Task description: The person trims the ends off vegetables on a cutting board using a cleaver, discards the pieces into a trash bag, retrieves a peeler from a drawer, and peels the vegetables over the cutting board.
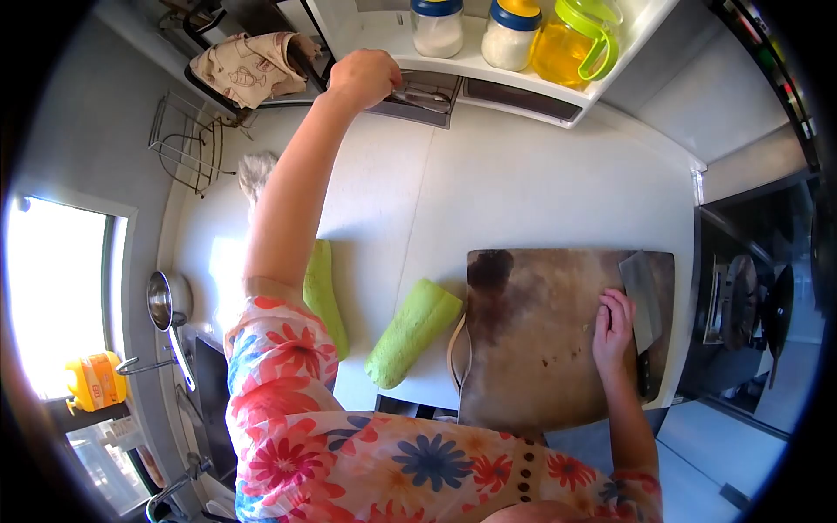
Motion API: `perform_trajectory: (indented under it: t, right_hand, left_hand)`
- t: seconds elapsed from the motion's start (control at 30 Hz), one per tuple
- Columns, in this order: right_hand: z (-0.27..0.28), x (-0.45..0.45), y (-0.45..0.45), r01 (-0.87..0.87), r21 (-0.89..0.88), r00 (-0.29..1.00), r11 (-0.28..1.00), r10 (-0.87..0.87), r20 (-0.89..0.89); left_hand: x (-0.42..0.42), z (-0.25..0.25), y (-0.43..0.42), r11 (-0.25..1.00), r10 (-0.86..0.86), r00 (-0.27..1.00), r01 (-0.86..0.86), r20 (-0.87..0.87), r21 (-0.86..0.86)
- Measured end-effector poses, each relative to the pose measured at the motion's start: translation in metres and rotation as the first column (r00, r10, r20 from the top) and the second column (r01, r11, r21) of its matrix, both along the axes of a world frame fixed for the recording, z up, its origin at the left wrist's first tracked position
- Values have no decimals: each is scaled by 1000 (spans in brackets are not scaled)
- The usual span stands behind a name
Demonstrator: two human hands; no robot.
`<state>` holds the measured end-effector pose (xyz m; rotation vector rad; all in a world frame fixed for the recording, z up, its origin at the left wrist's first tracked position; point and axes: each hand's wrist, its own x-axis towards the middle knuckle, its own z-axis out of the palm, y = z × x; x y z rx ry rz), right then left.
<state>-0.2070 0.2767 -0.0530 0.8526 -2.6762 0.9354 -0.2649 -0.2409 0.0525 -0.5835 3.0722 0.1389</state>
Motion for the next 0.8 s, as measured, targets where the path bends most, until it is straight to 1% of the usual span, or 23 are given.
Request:
perform_trajectory:
  t: [0.1, 0.2, 0.3, 0.43, 0.5, 0.6, 0.7, 0.8]
  right_hand:
    - [1, 0, 0, 2, -4, 1000, 1000, -2, 11]
    - [0, -1, 1, 4, -8, 1000, 1000, -4, 11]
    - [1, 0, 0, 8, -3, 1000, 1000, -8, 18]
    - [4, 0, -1, 10, 13, 1000, 1000, -10, 21]
    - [4, 0, -1, 12, 12, 1000, 1000, -13, 24]
    - [4, -1, -2, 11, 12, 1000, 1000, -11, 24]
    - [4, 0, -2, 17, 13, 999, 1000, -17, 28]
    - [5, 1, -4, 21, 12, 999, 1000, -21, 31]
  left_hand:
    - [-15, 2, -5, 998, -34, 991, 40, 131, -44]
    - [-21, 1, -8, 990, -135, 979, 139, 156, -12]
    - [-30, -9, -11, 971, -236, 967, 240, 97, -21]
    - [-36, -3, -1, 978, -146, 966, 109, 213, 177]
    - [-37, 3, 3, 971, -98, 952, 27, 290, 238]
    - [-38, 9, 3, 964, -67, 930, -34, 362, 264]
    - [-32, 12, -3, 939, -186, 913, 56, 363, 340]
    - [-35, 10, -8, 873, -236, 892, 20, 387, 487]
